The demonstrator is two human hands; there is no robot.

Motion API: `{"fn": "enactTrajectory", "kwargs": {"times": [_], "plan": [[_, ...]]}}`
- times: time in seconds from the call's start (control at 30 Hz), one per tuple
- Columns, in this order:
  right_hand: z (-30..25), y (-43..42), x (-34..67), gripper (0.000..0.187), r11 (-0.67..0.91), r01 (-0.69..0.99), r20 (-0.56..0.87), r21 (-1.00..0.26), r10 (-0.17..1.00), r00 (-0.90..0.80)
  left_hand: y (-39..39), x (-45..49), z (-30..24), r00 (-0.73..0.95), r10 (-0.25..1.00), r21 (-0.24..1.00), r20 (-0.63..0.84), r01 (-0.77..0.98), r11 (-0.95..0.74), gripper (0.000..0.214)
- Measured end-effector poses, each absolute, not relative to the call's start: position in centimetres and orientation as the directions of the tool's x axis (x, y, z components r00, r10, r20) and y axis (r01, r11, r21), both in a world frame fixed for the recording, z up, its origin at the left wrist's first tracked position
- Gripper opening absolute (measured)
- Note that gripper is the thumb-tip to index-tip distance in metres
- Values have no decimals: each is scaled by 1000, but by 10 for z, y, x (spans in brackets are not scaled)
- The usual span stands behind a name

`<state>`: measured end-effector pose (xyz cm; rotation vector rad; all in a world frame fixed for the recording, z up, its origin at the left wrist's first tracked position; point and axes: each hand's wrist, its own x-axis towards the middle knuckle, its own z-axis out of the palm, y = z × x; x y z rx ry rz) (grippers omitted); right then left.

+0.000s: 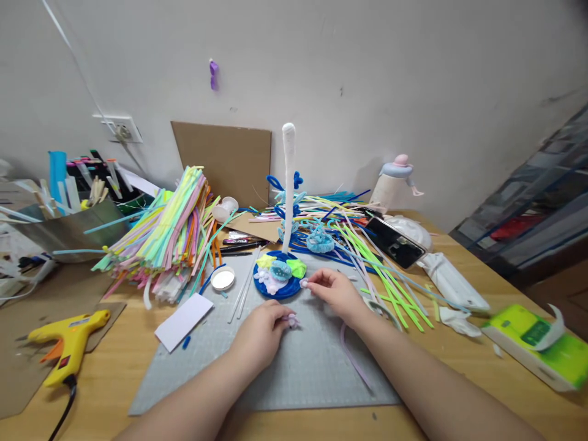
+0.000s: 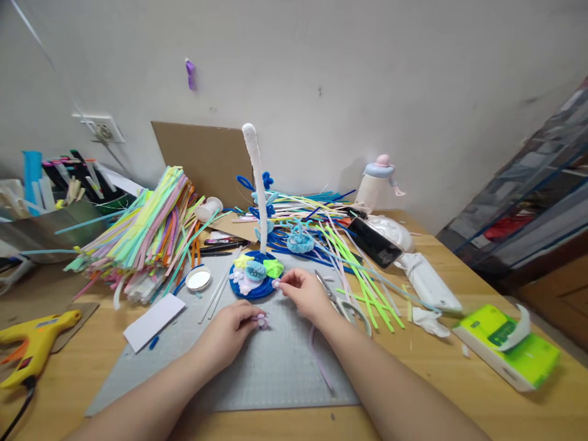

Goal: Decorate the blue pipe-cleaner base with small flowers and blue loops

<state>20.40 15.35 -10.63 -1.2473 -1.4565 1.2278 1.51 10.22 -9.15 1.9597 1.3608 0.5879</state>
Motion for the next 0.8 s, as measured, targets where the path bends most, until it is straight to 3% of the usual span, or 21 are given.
{"fn": "enactTrajectory", "kwargs": {"times": [0.17, 0.47, 0.8], "plan": [[-103, 148, 196, 26, -33, 130, -52, -991, 988, -142, 100, 14, -94, 278, 957, 629, -84, 759, -165, 22], [-108, 159, 189, 21, -232, 160, -263, -960, 941, -213, 96, 16, -86, 374, 925, 557, -62, 782, -279, 25], [-112, 160, 192, 24, -210, 206, -260, -956, 930, -258, 90, 15, -86, 445, 892, 635, -76, 712, -301, 27]]}}
